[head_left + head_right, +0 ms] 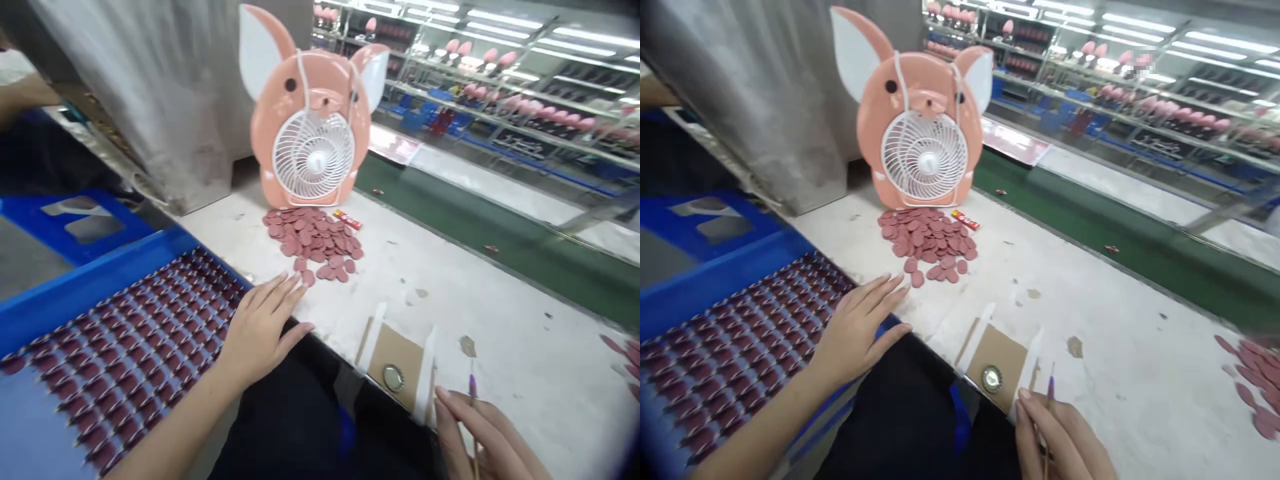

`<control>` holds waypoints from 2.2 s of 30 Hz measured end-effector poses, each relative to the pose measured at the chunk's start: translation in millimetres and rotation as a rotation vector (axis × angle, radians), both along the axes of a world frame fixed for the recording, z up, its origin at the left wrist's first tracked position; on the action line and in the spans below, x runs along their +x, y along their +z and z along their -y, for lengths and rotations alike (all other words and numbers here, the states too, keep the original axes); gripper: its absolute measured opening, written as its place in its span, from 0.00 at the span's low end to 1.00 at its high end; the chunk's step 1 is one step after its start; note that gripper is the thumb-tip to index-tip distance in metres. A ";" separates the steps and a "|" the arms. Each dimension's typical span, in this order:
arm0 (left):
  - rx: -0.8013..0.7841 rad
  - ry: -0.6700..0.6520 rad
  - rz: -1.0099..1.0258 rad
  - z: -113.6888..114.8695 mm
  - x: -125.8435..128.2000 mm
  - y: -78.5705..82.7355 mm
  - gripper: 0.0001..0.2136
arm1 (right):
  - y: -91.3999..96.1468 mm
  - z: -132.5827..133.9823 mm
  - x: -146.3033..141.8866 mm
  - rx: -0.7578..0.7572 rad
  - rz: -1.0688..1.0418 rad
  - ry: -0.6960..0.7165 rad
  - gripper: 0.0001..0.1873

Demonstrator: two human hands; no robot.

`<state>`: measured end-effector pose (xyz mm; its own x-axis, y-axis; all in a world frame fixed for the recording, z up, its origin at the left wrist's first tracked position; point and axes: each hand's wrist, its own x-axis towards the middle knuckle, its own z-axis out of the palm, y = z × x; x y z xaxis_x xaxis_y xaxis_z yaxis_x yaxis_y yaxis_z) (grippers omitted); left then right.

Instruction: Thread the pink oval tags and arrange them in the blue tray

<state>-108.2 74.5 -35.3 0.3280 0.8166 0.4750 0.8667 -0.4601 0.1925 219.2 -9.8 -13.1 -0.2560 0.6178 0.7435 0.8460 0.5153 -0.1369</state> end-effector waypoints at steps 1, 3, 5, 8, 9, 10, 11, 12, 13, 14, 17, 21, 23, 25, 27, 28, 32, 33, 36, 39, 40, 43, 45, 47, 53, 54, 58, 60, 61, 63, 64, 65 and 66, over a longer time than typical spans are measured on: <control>-0.039 -0.024 -0.050 -11.0 8.8 4.1 0.26 | -0.5 4.9 -2.1 -0.019 -0.033 -0.032 0.18; -0.087 -0.087 -0.105 -22.6 16.8 6.0 0.29 | -3.4 12.8 -4.4 -0.045 -0.099 -0.065 0.17; -0.101 -0.142 -0.129 -24.1 16.8 1.5 0.28 | -7.7 16.2 -4.4 -0.089 -0.177 -0.059 0.16; -0.093 -0.148 -0.146 -19.7 14.0 -9.0 0.28 | -13.9 13.3 -2.7 -0.206 -0.261 -0.082 0.12; -0.077 -0.136 -0.141 -18.3 14.5 -11.6 0.27 | -15.7 10.9 -1.9 -0.249 -0.271 -0.106 0.10; -0.058 -0.120 -0.128 -17.2 16.1 -13.4 0.26 | -17.1 8.2 -1.0 -0.282 -0.274 -0.134 0.08; -0.037 -0.104 -0.110 -16.1 19.0 -14.3 0.24 | -18.3 5.3 0.1 -0.305 -0.274 -0.167 0.07; -0.022 -0.090 -0.087 -15.1 23.2 -14.1 0.23 | -19.2 2.5 1.3 -0.322 -0.274 -0.195 0.07; -0.014 -0.078 -0.060 -14.0 28.7 -13.2 0.21 | -19.8 -0.2 2.7 -0.339 -0.274 -0.225 0.07; -0.016 -0.075 -0.033 -12.8 35.4 -11.5 0.19 | -20.0 -2.9 4.1 -0.358 -0.270 -0.258 0.08; -0.083 -0.105 0.010 -9.7 59.7 -4.9 0.16 | -19.4 -11.0 7.3 -0.434 -0.249 -0.349 0.11; -0.185 -0.122 0.007 -7.9 87.2 2.0 0.17 | -16.3 -19.6 6.6 -0.535 -0.242 -0.391 0.10; -0.226 -0.121 0.030 -7.4 93.3 3.4 0.18 | -14.5 -21.6 4.8 -0.567 -0.255 -0.393 0.09; -0.267 -0.118 0.064 -7.1 94.5 3.5 0.18 | -13.0 -22.2 3.2 -0.588 -0.275 -0.395 0.09; -0.297 -0.113 0.093 -6.9 93.4 3.1 0.18 | -11.8 -22.2 2.6 -0.601 -0.298 -0.400 0.08; -0.310 -0.111 0.102 -7.0 92.9 2.9 0.18 | -11.4 -22.2 2.6 -0.607 -0.309 -0.403 0.08; -0.348 -0.094 0.116 -7.9 95.1 3.1 0.17 | -11.6 -23.6 3.9 -0.620 -0.341 -0.418 0.07; -0.354 -0.087 0.117 -8.3 96.5 3.3 0.16 | -12.3 -24.2 4.2 -0.620 -0.345 -0.422 0.07; -0.350 -0.073 0.119 -10.4 99.3 3.6 0.16 | -15.7 -25.4 5.2 -0.613 -0.351 -0.422 0.07; -0.297 -0.078 0.167 -17.3 93.2 5.2 0.16 | -19.6 -24.0 7.9 -0.583 -0.364 -0.398 0.11; -0.252 -0.051 0.170 -21.0 87.9 6.5 0.16 | -20.8 -22.9 9.4 -0.567 -0.373 -0.391 0.13; -0.109 0.136 0.075 -33.6 63.0 11.5 0.17 | -23.7 -18.9 16.1 -0.516 -0.399 -0.367 0.17; -0.113 0.201 -0.041 -41.8 42.9 11.4 0.17 | -25.0 -16.7 21.4 -0.484 -0.409 -0.352 0.17; -0.150 0.146 -0.132 -49.5 25.7 5.9 0.17 | -25.6 -15.6 26.6 -0.456 -0.413 -0.345 0.17; -0.001 0.102 -0.124 -52.5 22.5 -1.7 0.17 | -19.9 -13.0 32.8 -0.407 -0.456 -0.304 0.14; 0.014 0.118 -0.052 -48.2 29.2 3.5 0.17 | -16.8 -12.4 30.9 -0.396 -0.475 -0.287 0.13; -0.159 0.086 0.480 -25.6 67.3 31.0 0.15 | 4.2 -13.5 12.3 -0.371 -0.574 -0.185 0.10; -0.388 0.032 0.728 -14.1 87.1 40.1 0.14 | 17.2 -16.9 -2.6 -0.390 -0.641 -0.104 0.09; -0.495 0.012 0.827 -8.7 95.6 42.6 0.14 | 23.1 -19.2 -10.6 -0.411 -0.693 -0.048 0.09; -0.651 -0.034 0.964 1.0 109.2 43.6 0.15 | 31.3 -23.9 -25.5 -0.468 -0.826 0.076 0.08; -0.700 -0.057 1.003 5.3 114.1 42.7 0.15 | 33.1 -25.9 -31.9 -0.496 -0.896 0.126 0.08; -0.729 -0.082 1.027 9.4 117.9 41.4 0.14 | 33.4 -27.3 -37.4 -0.527 -0.975 0.163 0.07; -0.744 -0.110 1.045 13.2 120.9 39.8 0.14 | 32.3 -28.0 -41.9 -0.558 -1.053 0.185 0.06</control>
<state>12.6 61.3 4.4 0.1603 0.9870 -0.0102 0.1145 -0.0084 0.9934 177.2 18.2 19.2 0.1968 0.9386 0.2834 0.1055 0.2671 -0.9579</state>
